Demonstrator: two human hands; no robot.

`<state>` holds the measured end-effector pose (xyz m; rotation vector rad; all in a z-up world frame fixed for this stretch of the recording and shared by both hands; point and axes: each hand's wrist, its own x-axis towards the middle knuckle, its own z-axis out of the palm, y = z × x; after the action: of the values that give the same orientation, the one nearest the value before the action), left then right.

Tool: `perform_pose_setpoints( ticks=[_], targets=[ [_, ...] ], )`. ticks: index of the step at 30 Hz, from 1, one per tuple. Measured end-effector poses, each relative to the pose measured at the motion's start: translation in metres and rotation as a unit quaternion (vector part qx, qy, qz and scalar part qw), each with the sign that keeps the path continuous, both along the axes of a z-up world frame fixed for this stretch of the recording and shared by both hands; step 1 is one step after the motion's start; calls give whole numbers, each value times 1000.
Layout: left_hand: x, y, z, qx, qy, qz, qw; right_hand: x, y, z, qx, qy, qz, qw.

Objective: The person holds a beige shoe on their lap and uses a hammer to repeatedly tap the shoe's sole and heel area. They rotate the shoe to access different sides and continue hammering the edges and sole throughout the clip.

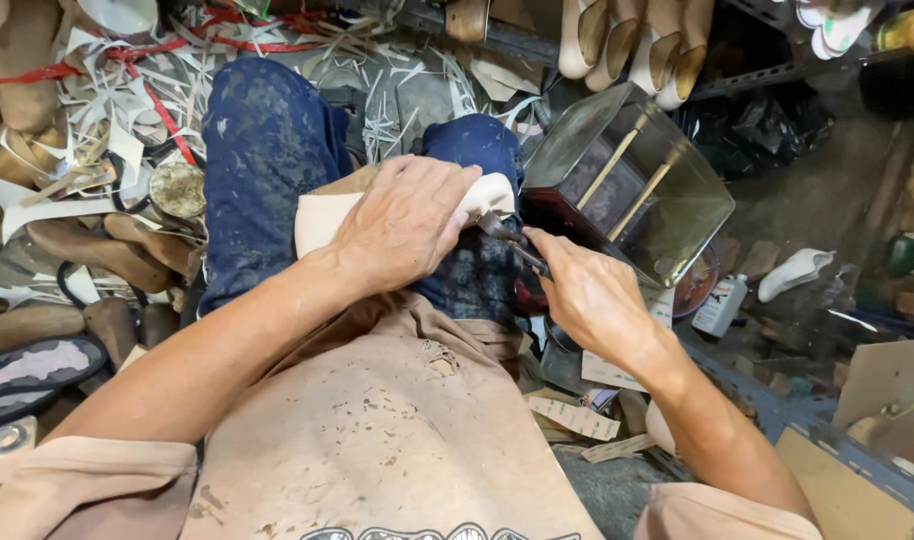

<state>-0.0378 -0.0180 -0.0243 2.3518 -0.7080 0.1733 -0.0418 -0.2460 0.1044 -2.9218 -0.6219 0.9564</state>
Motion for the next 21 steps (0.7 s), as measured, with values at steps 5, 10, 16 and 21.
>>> perform_pose_setpoints(
  ticks=[5, 10, 16, 21],
  targets=[
    [-5, -6, -7, 8, -11, 3, 1000, 19, 0, 15, -25, 76, 5, 997],
    [6, 5, -3, -27, 9, -21, 999, 13, -31, -21, 20, -24, 73, 997],
    [6, 7, -2, -53, 16, -38, 998, -3, -61, -64, 27, -164, 140, 976],
    [0, 1, 6, -44, 2, -53, 998, -38, -52, -59, 17, -117, 56, 991]
  ],
)
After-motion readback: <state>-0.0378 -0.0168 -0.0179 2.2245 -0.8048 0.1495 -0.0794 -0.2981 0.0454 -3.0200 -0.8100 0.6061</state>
